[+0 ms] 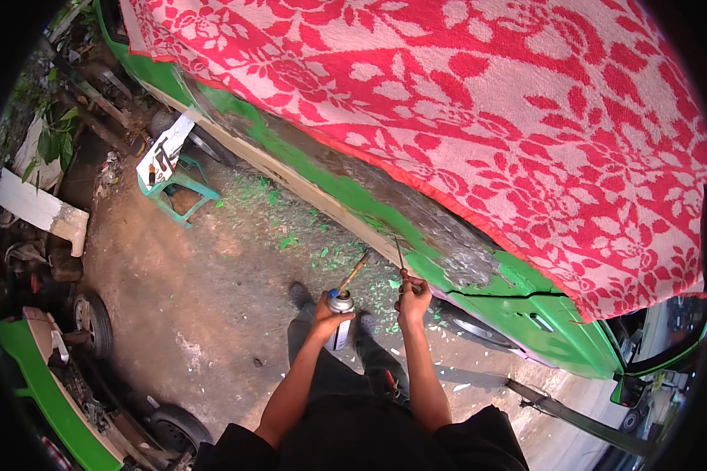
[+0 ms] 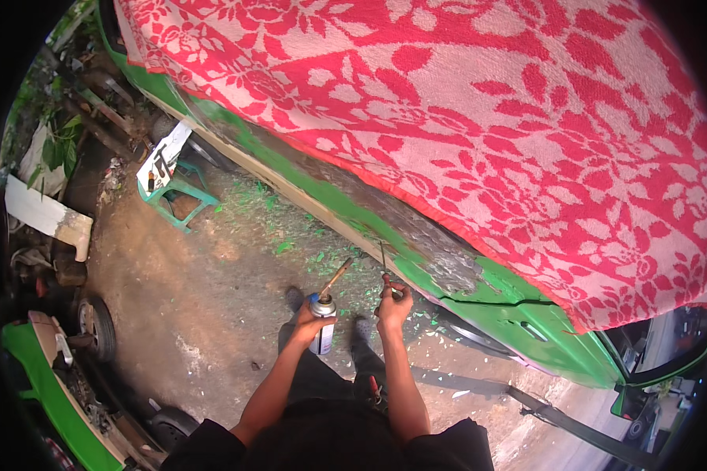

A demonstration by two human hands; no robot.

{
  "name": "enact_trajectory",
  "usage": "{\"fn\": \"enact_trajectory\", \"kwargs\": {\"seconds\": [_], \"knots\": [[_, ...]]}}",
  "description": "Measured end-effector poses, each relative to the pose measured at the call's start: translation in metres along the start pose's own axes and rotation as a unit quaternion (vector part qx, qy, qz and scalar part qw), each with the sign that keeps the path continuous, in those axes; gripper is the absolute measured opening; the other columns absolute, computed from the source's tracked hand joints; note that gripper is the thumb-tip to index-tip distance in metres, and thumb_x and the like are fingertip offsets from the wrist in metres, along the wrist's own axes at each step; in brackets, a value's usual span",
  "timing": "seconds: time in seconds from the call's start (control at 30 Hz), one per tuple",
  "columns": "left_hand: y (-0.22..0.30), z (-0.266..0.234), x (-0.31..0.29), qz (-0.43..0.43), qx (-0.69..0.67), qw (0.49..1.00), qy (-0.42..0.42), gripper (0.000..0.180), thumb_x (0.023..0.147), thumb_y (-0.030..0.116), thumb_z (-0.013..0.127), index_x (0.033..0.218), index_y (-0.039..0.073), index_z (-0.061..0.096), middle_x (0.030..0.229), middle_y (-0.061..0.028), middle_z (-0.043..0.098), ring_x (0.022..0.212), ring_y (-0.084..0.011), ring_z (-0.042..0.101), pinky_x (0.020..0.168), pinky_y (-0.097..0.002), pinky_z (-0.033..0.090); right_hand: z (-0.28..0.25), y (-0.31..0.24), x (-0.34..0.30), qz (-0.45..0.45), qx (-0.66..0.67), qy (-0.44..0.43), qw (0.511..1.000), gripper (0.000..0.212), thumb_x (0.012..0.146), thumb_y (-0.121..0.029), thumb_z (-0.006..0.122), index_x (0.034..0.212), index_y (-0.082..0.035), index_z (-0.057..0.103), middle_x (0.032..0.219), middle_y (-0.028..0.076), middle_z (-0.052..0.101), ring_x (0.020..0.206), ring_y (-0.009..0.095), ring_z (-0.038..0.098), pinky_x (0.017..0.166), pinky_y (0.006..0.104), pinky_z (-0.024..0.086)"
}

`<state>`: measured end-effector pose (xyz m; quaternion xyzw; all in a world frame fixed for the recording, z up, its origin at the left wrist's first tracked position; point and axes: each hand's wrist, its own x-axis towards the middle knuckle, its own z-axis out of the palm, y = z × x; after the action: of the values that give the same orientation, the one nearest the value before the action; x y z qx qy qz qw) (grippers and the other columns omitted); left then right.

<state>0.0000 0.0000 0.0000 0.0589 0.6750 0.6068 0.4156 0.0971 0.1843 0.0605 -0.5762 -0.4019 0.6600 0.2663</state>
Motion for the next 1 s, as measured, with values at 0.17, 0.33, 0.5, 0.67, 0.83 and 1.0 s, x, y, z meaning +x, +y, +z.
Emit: {"fn": "enact_trajectory", "kwargs": {"seconds": [0.17, 0.33, 0.5, 0.67, 0.83, 1.0], "knots": [[-0.005, 0.024, 0.014, 0.006, -0.065, 0.997, -0.046, 0.059, 0.061, -0.006, 0.081, 0.107, 0.007, 0.047, 0.097, -0.0040, 0.060, 0.089, -0.0158, 0.061, 0.078, -0.0329, 0.051, 0.002, 0.000, 0.009, -0.013, -0.028, 0.014, 0.999, 0.009, 0.094, -0.007, 0.058, 0.095, -0.006, 0.049, 0.073, 0.004, 0.058, 0.043, 0.007, 0.040, 0.033, 0.0237, 0.029], [-0.011, 0.029, 0.021, 0.015, -0.118, 0.991, -0.063, 0.062, 0.063, -0.007, 0.078, 0.115, 0.009, 0.048, 0.099, -0.0021, 0.060, 0.092, -0.0154, 0.060, 0.080, -0.0337, 0.050, -0.003, -0.001, -0.001, -0.038, -0.031, 0.017, 0.999, 0.011, 0.093, -0.008, 0.059, 0.095, -0.003, 0.049, 0.071, 0.004, 0.055, 0.044, 0.008, 0.042, 0.033, 0.0245, 0.029], [-0.008, 0.028, 0.028, 0.006, -0.084, 0.995, -0.052, 0.064, 0.063, -0.007, 0.079, 0.116, 0.009, 0.048, 0.099, -0.0021, 0.060, 0.093, -0.0150, 0.060, 0.081, -0.0338, 0.050, 0.021, 0.006, 0.011, -0.040, -0.012, 0.014, 0.999, 0.008, 0.093, -0.007, 0.057, 0.096, -0.004, 0.050, 0.071, 0.004, 0.056, 0.044, 0.007, 0.041, 0.033, 0.0240, 0.030], [-0.001, 0.024, 0.020, 0.012, -0.074, 0.997, -0.014, 0.057, 0.061, -0.002, 0.082, 0.105, 0.007, 0.046, 0.093, -0.0043, 0.059, 0.084, -0.0158, 0.060, 0.073, -0.0333, 0.050, 0.011, 0.013, -0.006, -0.025, 0.015, 0.039, 0.999, 0.009, 0.093, -0.007, 0.057, 0.096, -0.005, 0.049, 0.068, 0.003, 0.057, 0.043, 0.007, 0.040, 0.033, 0.0244, 0.029], [0.000, 0.018, 0.019, -0.009, -0.043, 0.999, -0.021, 0.065, 0.063, -0.005, 0.080, 0.117, 0.010, 0.048, 0.101, -0.0018, 0.060, 0.095, -0.0159, 0.060, 0.083, -0.0342, 0.050, 0.032, 0.011, 0.004, 0.001, -0.005, 0.043, 0.999, 0.012, 0.093, -0.008, 0.058, 0.096, -0.007, 0.047, 0.078, 0.002, 0.060, 0.045, 0.007, 0.041, 0.034, 0.0241, 0.029], [0.005, 0.005, -0.007, -0.030, 0.016, 0.999, 0.035, 0.062, 0.064, -0.002, 0.081, 0.116, 0.009, 0.049, 0.105, -0.0033, 0.061, 0.098, -0.0173, 0.061, 0.086, -0.0354, 0.050, 0.008, 0.014, 0.001, 0.003, 0.070, 0.026, 0.997, 0.010, 0.095, -0.007, 0.056, 0.095, -0.008, 0.046, 0.078, 0.003, 0.061, 0.045, 0.006, 0.038, 0.035, 0.0231, 0.030]]}}
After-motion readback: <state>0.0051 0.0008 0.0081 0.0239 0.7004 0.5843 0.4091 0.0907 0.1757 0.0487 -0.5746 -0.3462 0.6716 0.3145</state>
